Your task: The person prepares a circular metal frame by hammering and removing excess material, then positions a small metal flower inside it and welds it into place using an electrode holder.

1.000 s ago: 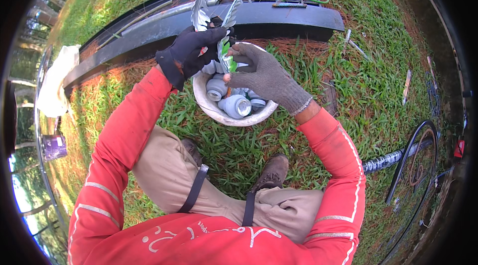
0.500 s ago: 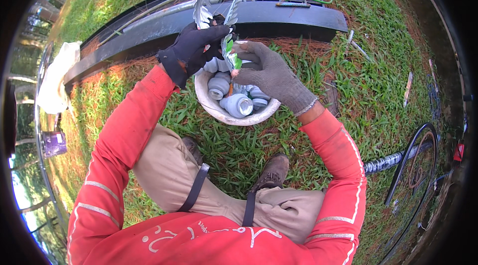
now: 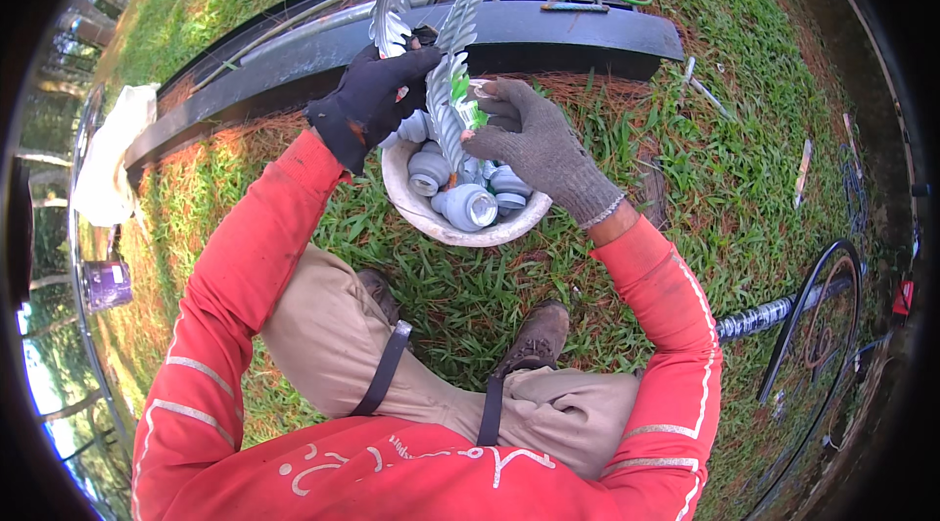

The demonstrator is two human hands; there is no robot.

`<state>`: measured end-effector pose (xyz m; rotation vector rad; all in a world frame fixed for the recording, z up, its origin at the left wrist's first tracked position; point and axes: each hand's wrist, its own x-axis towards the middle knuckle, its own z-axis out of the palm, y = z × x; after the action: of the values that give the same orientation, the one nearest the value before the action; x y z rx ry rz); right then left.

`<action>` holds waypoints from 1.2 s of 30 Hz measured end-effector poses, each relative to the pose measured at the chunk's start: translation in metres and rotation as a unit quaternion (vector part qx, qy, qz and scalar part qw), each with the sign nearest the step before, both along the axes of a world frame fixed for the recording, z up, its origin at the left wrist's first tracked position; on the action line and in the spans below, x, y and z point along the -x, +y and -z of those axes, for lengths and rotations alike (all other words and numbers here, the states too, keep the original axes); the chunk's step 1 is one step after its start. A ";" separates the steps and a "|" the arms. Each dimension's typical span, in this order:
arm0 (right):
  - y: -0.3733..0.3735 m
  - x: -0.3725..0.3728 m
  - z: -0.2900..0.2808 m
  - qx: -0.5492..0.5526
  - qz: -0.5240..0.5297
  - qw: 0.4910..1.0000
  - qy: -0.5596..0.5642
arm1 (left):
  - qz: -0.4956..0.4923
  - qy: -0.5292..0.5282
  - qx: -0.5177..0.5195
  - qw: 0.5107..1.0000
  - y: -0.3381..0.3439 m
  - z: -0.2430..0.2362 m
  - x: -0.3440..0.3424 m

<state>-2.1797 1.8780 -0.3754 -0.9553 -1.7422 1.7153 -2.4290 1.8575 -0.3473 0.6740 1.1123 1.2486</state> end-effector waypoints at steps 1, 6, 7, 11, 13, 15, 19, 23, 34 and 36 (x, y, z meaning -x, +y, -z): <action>0.001 0.000 0.001 0.011 0.005 1.000 -0.006 | 0.011 -0.015 -0.006 1.000 0.001 0.002 0.001; -0.005 0.006 -0.008 0.061 0.015 0.998 0.029 | 0.024 0.032 -0.041 0.998 0.008 0.023 0.015; -0.006 0.004 -0.009 0.071 0.023 0.997 0.029 | 0.027 0.067 -0.057 0.996 0.009 0.022 0.013; -0.003 -0.001 -0.001 0.054 -0.001 0.997 0.054 | 0.017 -0.062 -0.020 0.998 0.009 0.017 0.013; -0.001 0.000 -0.001 0.011 -0.005 0.999 0.045 | 0.012 -0.099 -0.026 0.995 0.012 0.021 0.015; -0.002 -0.003 -0.007 0.041 -0.008 0.999 0.025 | 0.019 -0.097 -0.026 0.995 0.012 0.022 0.016; -0.006 -0.001 -0.015 0.033 0.008 0.999 -0.021 | 0.047 -0.125 -0.031 0.991 0.013 0.022 0.017; -0.004 0.003 -0.013 0.015 0.004 1.000 0.014 | 0.048 0.001 -0.101 0.994 0.010 0.026 0.017; 0.002 0.008 0.005 -0.140 -0.009 0.990 -0.002 | 0.075 0.257 -0.240 0.933 0.008 0.032 0.009; 0.005 0.006 0.009 -0.147 -0.018 0.989 0.013 | 0.078 0.290 -0.273 0.914 0.007 0.030 0.012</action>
<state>-2.1856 1.8826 -0.3840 -0.7708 -1.9375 1.4328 -2.4408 1.8643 -0.3773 1.6095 1.1463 1.2583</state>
